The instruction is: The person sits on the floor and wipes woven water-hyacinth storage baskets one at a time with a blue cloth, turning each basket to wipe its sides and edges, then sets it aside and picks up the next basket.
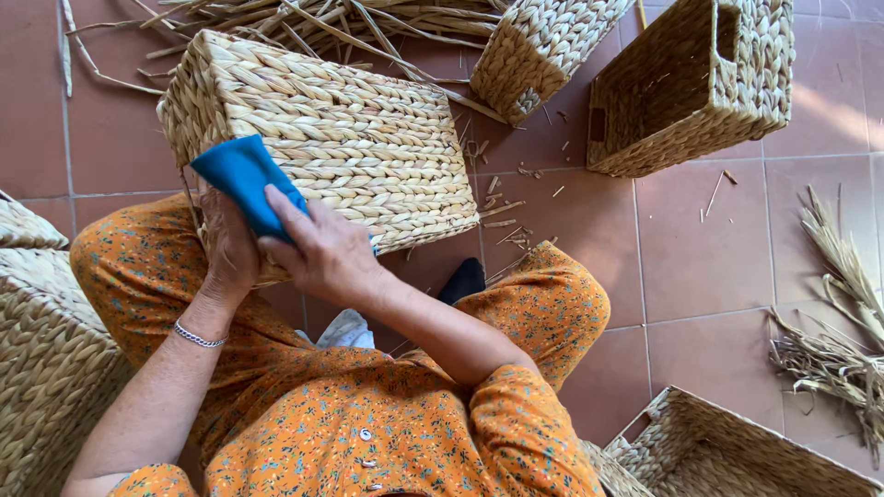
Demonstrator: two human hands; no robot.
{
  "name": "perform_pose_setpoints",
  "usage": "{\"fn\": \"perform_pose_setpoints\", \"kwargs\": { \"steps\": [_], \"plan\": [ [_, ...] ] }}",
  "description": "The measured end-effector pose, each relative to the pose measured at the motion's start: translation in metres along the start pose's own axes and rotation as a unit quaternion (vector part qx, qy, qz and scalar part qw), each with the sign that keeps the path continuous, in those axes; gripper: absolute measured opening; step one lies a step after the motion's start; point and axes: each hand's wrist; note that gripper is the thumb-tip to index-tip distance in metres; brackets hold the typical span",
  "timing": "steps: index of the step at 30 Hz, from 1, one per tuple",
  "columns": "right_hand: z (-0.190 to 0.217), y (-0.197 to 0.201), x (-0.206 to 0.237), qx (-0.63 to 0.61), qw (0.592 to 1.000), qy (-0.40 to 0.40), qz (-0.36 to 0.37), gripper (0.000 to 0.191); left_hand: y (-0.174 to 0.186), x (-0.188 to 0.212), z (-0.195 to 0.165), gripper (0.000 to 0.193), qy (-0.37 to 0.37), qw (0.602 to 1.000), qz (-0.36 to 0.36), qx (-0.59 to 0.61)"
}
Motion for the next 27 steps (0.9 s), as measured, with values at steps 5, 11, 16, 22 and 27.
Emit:
{"fn": "perform_pose_setpoints", "kwargs": {
  "steps": [5, 11, 16, 22, 27],
  "plan": [
    [-0.122, 0.004, -0.007, 0.107, 0.988, -0.065, -0.085, 0.048, 0.001, 0.001, -0.004, 0.073, -0.041, 0.994, 0.011, -0.098],
    [-0.265, 0.058, 0.049, 0.269, 0.819, -0.506, 0.035, 0.051, 0.000, -0.004, -0.013, 0.072, -0.037, 0.996, 0.001, -0.079],
    [-0.195, 0.046, 0.014, 0.159, 0.885, -0.437, -0.005, 0.054, -0.001, -0.008, -0.010, 0.066, -0.041, 0.994, -0.003, -0.100],
    [-0.011, 0.003, -0.009, 0.003, 1.000, -0.010, -0.024, 0.056, -0.003, -0.002, -0.007, 0.069, -0.003, 0.998, -0.012, -0.053],
    [-0.075, 0.003, -0.038, 0.046, 0.996, -0.025, -0.068, 0.048, 0.001, -0.001, -0.012, 0.071, -0.041, 0.995, 0.010, -0.094]
  ]
}}
Point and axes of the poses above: each hand's wrist, its own x-axis away from the middle knuckle, its own y-axis out of the back of the hand, z = x × y
